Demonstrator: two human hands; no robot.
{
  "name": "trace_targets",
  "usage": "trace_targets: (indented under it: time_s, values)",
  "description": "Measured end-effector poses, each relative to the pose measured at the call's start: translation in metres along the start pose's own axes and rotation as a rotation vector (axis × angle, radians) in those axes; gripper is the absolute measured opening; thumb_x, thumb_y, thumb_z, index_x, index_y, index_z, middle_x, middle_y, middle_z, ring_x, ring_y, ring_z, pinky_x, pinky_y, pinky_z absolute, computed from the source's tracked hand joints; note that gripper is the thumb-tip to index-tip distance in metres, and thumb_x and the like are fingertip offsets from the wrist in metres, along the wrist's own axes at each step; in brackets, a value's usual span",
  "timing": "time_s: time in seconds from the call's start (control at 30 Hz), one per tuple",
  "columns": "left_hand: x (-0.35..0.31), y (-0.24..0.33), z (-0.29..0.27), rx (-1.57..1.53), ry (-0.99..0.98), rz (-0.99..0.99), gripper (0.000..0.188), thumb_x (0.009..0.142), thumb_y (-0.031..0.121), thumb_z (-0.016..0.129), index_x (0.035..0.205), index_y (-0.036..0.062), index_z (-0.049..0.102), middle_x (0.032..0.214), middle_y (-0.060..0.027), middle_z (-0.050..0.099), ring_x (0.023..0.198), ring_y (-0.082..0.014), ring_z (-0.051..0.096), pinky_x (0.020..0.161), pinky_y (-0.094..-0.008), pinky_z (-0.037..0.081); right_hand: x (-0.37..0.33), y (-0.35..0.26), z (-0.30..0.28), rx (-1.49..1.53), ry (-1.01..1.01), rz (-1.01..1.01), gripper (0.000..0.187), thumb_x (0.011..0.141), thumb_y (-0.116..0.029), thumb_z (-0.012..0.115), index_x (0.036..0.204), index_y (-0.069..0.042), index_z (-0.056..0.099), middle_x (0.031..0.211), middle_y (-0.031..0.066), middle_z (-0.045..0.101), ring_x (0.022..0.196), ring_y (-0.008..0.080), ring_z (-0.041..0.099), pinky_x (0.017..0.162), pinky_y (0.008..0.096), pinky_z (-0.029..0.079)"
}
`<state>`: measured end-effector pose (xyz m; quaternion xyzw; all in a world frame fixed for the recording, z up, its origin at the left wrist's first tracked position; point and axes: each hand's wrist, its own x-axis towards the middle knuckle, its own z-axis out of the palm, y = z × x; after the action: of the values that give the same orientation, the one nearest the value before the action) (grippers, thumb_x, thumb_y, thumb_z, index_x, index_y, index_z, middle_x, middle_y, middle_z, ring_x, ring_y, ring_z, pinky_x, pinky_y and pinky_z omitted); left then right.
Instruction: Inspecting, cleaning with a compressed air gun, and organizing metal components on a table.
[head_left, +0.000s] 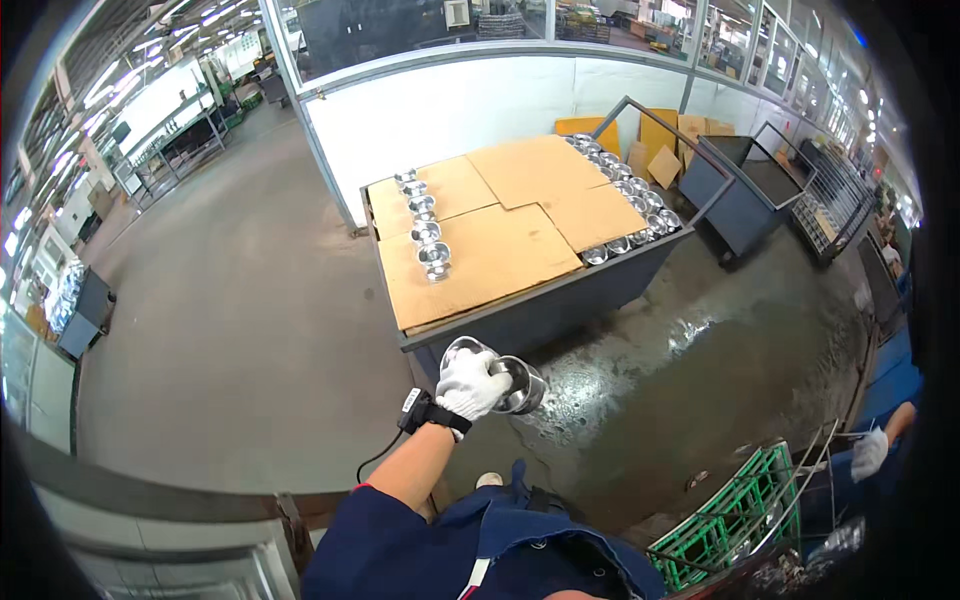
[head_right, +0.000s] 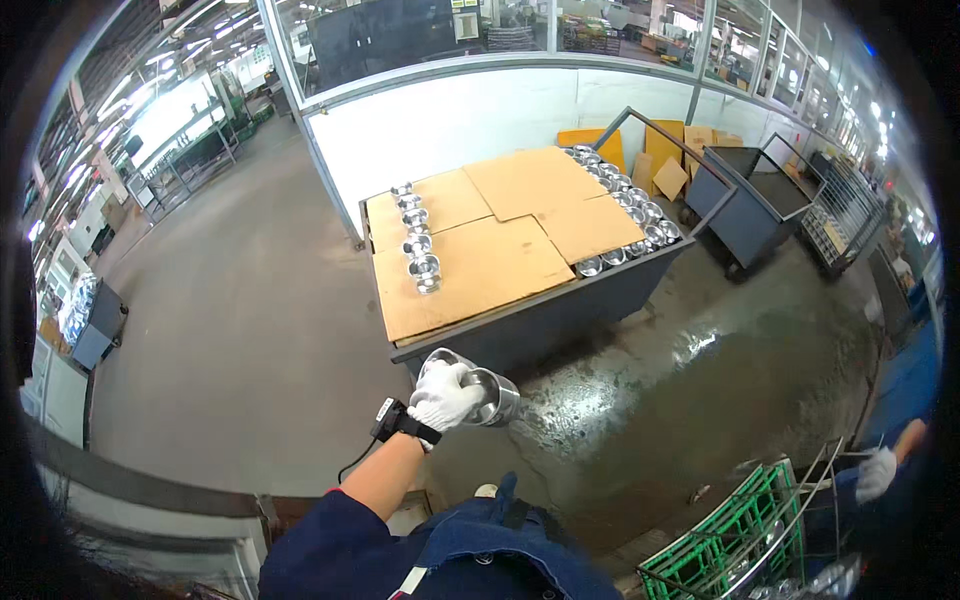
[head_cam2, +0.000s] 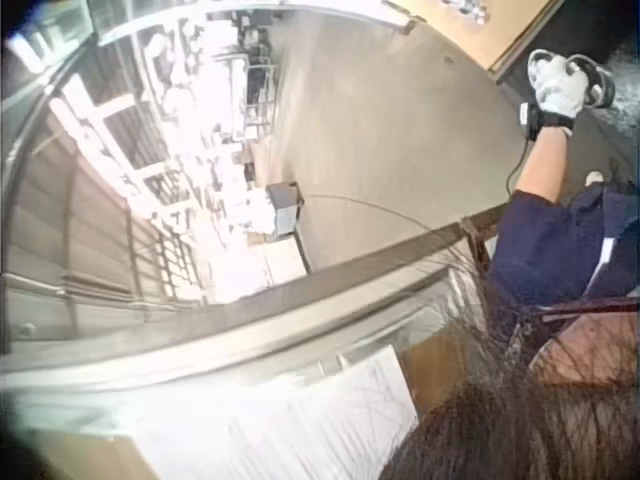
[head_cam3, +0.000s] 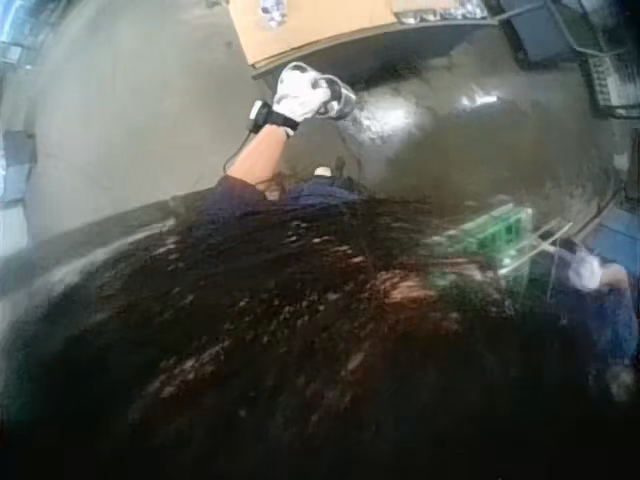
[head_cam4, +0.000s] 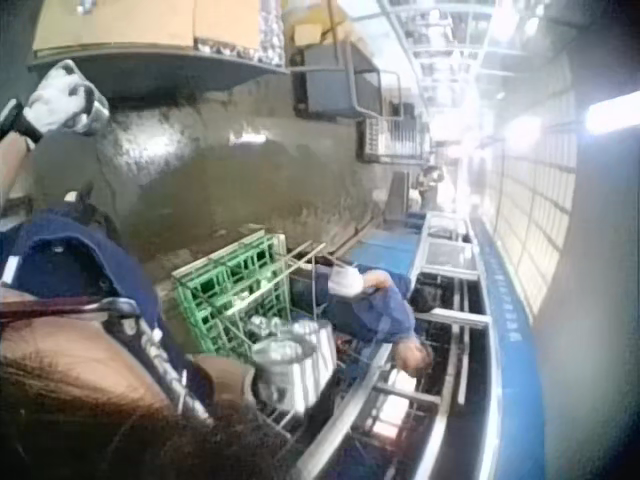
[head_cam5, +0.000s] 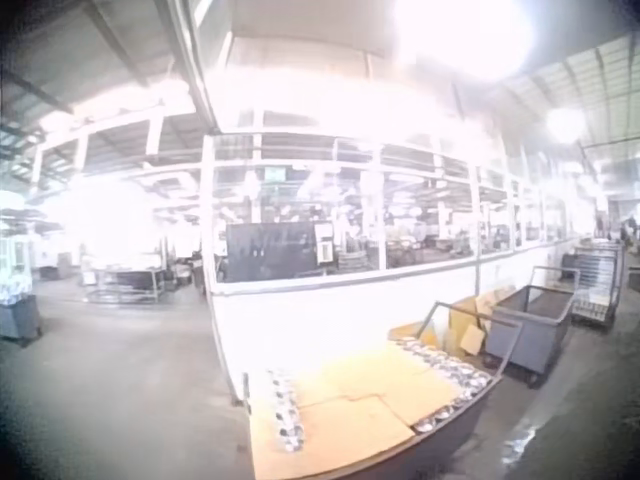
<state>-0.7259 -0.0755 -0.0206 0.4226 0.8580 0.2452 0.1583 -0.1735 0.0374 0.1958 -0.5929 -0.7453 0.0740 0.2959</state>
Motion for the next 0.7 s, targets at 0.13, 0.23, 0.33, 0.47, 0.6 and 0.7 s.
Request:
trace_targets:
  time_s: [0.13,0.23,0.33,0.47,0.6,0.7]
  values:
    - [0.019,-0.026,-0.019,-0.070,-0.041,-0.108,0.046,0.078,0.045,0.069,0.101,0.0056,0.074,0.106,-0.0270,0.065,0.101,-0.0391,0.064,0.087,-0.0445,0.054,-0.013,-0.068,0.042,0.259,0.111,-0.050,0.030,0.080,-0.018,0.072,0.107,-0.002,0.069,0.112,0.0137,0.063,0.100,0.0304,0.063,0.087,0.0386,0.050]
    - [0.024,-0.056,-0.019,-0.174,0.078,-0.193,0.044,0.076,0.043,0.066,0.099,0.0067,0.074,0.102,-0.0216,0.069,0.102,-0.0377,0.064,0.091,-0.0471,0.051,0.009,-0.105,0.088,0.434,0.089,-0.123,0.031,0.079,-0.017,0.073,0.105,-0.001,0.068,0.113,0.0140,0.062,0.100,0.0293,0.063,0.087,0.0374,0.051]
    - [0.034,-0.076,-0.021,-0.137,0.055,-0.303,0.044,0.077,0.044,0.067,0.102,0.0078,0.073,0.105,-0.0208,0.067,0.105,-0.0389,0.063,0.093,-0.0469,0.051,0.040,-0.135,0.139,0.549,0.028,-0.176,0.032,0.077,-0.016,0.074,0.104,0.001,0.067,0.113,0.0144,0.061,0.099,0.0283,0.064,0.086,0.0363,0.052]
    - [0.057,-0.086,-0.031,-0.046,0.070,-0.243,0.042,0.078,0.045,0.068,0.097,0.0082,0.075,0.107,-0.0207,0.067,0.104,-0.0383,0.062,0.092,-0.0483,0.051,0.103,-0.171,0.221,0.650,-0.112,-0.245,0.033,0.075,-0.015,0.075,0.102,0.003,0.066,0.113,0.0149,0.061,0.099,0.0269,0.065,0.085,0.0347,0.053]
    - [0.100,-0.091,-0.028,-0.018,0.141,-0.213,0.043,0.076,0.047,0.073,0.099,0.0105,0.076,0.102,-0.0219,0.067,0.099,-0.0383,0.064,0.087,-0.0475,0.053,0.185,-0.203,0.327,0.558,-0.229,-0.317,0.029,0.068,0.003,0.069,0.096,0.004,0.069,0.105,0.0148,0.066,0.098,0.0262,0.066,0.088,0.0357,0.052]
    - [0.152,-0.082,-0.025,-0.007,0.118,-0.182,0.038,0.075,0.042,0.074,0.099,0.0136,0.077,0.098,-0.0206,0.068,0.091,-0.0376,0.067,0.083,-0.0456,0.055,0.245,-0.219,0.411,0.502,-0.289,-0.464,0.030,0.066,0.001,0.067,0.095,0.001,0.072,0.103,0.0198,0.068,0.097,0.0334,0.068,0.088,0.0370,0.052]
